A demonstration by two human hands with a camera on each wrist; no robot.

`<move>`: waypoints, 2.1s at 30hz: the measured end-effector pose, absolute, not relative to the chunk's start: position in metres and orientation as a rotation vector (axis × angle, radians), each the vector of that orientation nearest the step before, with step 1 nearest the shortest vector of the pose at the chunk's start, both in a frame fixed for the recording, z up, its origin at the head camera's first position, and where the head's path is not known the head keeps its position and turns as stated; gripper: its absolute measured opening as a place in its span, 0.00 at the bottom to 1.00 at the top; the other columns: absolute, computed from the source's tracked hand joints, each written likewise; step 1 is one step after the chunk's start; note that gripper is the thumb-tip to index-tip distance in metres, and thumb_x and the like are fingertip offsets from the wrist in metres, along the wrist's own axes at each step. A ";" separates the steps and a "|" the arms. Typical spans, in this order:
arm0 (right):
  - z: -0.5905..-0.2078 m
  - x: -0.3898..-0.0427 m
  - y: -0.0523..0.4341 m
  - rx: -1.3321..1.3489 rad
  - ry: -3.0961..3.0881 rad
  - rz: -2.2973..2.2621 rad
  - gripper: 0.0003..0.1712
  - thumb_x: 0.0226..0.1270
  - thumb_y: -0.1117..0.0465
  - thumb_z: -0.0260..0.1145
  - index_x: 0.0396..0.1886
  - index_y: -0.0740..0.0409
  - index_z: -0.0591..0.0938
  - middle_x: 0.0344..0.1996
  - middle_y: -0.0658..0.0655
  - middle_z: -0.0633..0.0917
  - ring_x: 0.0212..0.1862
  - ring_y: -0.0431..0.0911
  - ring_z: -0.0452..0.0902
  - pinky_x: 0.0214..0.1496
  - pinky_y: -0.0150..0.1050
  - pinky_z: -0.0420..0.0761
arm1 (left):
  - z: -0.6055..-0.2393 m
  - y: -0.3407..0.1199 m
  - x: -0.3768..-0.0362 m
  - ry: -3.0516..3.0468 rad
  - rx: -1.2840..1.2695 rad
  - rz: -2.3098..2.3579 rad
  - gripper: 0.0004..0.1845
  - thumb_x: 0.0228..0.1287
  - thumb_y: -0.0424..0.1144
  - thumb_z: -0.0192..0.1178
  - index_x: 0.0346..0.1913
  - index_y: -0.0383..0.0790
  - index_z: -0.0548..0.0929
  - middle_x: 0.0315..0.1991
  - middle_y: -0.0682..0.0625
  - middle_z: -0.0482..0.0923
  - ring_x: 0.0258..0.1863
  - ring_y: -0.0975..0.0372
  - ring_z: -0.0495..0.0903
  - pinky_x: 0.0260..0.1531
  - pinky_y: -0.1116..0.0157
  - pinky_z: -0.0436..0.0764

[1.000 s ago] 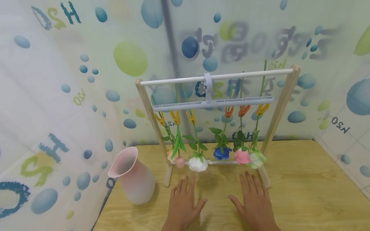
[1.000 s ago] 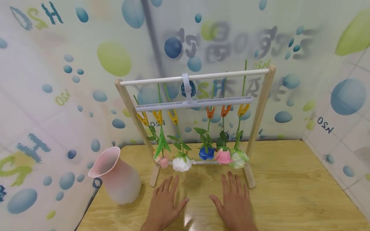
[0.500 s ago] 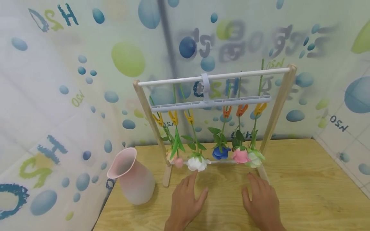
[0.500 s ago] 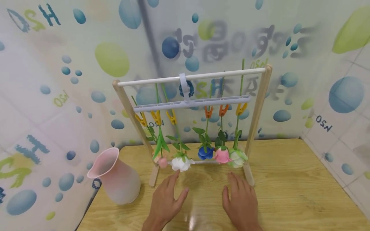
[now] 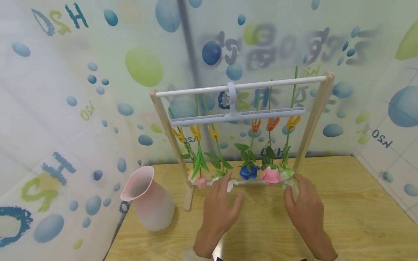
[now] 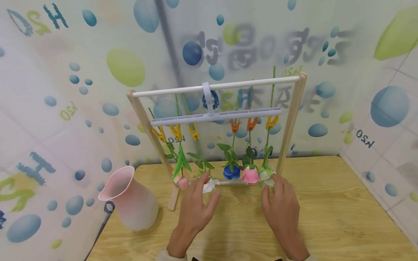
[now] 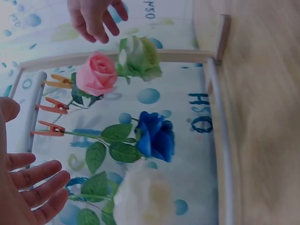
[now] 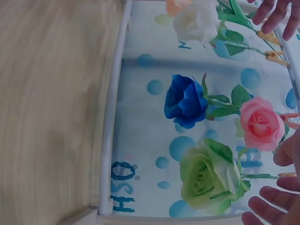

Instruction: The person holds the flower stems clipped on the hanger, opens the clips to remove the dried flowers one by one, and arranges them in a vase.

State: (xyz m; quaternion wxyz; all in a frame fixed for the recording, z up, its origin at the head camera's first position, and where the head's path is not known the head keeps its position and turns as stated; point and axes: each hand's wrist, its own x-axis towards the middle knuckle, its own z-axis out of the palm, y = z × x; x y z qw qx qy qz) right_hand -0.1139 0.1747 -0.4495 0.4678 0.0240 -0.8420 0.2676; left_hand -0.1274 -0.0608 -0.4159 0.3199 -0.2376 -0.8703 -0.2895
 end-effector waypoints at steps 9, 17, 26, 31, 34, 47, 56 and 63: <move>-0.433 -0.145 0.184 0.038 -2.114 0.793 0.25 0.63 0.68 0.64 0.58 0.75 0.73 0.48 0.74 0.81 0.43 0.66 0.80 0.33 0.63 0.78 | -0.388 -0.042 -0.146 -2.277 -0.669 -0.812 0.30 0.70 0.53 0.57 0.66 0.37 0.72 0.56 0.47 0.81 0.54 0.56 0.81 0.51 0.57 0.82; -0.422 -0.164 0.187 0.037 -2.218 0.970 0.29 0.71 0.64 0.60 0.68 0.71 0.67 0.56 0.75 0.78 0.47 0.67 0.79 0.41 0.63 0.78 | -0.389 -0.033 -0.151 -2.273 -0.663 -0.883 0.29 0.70 0.54 0.56 0.66 0.40 0.72 0.56 0.49 0.80 0.53 0.58 0.81 0.46 0.59 0.83; -0.412 -0.176 0.189 0.012 -2.275 1.002 0.29 0.72 0.63 0.58 0.68 0.71 0.64 0.60 0.74 0.76 0.50 0.67 0.80 0.43 0.61 0.80 | -0.384 -0.030 -0.153 -2.249 -0.688 -0.900 0.29 0.72 0.54 0.54 0.67 0.38 0.72 0.53 0.47 0.82 0.52 0.58 0.81 0.46 0.58 0.82; -0.412 -0.182 0.190 0.010 -2.283 0.969 0.31 0.72 0.64 0.60 0.69 0.72 0.63 0.62 0.70 0.76 0.48 0.64 0.82 0.38 0.59 0.81 | -0.374 -0.023 -0.157 -2.232 -0.725 -0.895 0.30 0.72 0.55 0.53 0.67 0.38 0.72 0.55 0.47 0.81 0.53 0.57 0.81 0.49 0.58 0.82; -0.412 -0.184 0.191 0.016 -2.288 0.959 0.31 0.71 0.64 0.60 0.69 0.71 0.63 0.58 0.70 0.79 0.43 0.63 0.83 0.34 0.58 0.81 | -0.369 -0.017 -0.160 -2.223 -0.737 -0.890 0.29 0.72 0.54 0.54 0.66 0.38 0.73 0.57 0.46 0.80 0.55 0.57 0.81 0.51 0.59 0.81; -0.412 -0.186 0.193 0.014 -2.367 0.887 0.23 0.70 0.60 0.63 0.60 0.69 0.75 0.39 0.70 0.87 0.37 0.62 0.85 0.32 0.59 0.80 | -0.359 0.006 -0.170 -2.246 -0.748 -0.859 0.28 0.70 0.51 0.55 0.66 0.38 0.73 0.57 0.46 0.81 0.55 0.57 0.81 0.51 0.59 0.82; -0.413 -0.186 0.197 0.077 -2.314 0.819 0.12 0.67 0.62 0.66 0.44 0.68 0.81 0.30 0.68 0.87 0.31 0.62 0.84 0.26 0.57 0.79 | -0.345 0.025 -0.188 -2.257 -0.779 -0.818 0.28 0.71 0.52 0.56 0.67 0.39 0.72 0.57 0.47 0.81 0.55 0.58 0.81 0.49 0.60 0.82; -0.415 -0.184 0.198 0.127 -2.273 0.802 0.10 0.65 0.64 0.68 0.43 0.66 0.83 0.31 0.66 0.88 0.30 0.60 0.85 0.27 0.57 0.80 | -0.339 0.037 -0.197 -2.297 -0.801 -0.883 0.28 0.69 0.48 0.58 0.68 0.41 0.72 0.59 0.49 0.80 0.56 0.59 0.80 0.46 0.61 0.83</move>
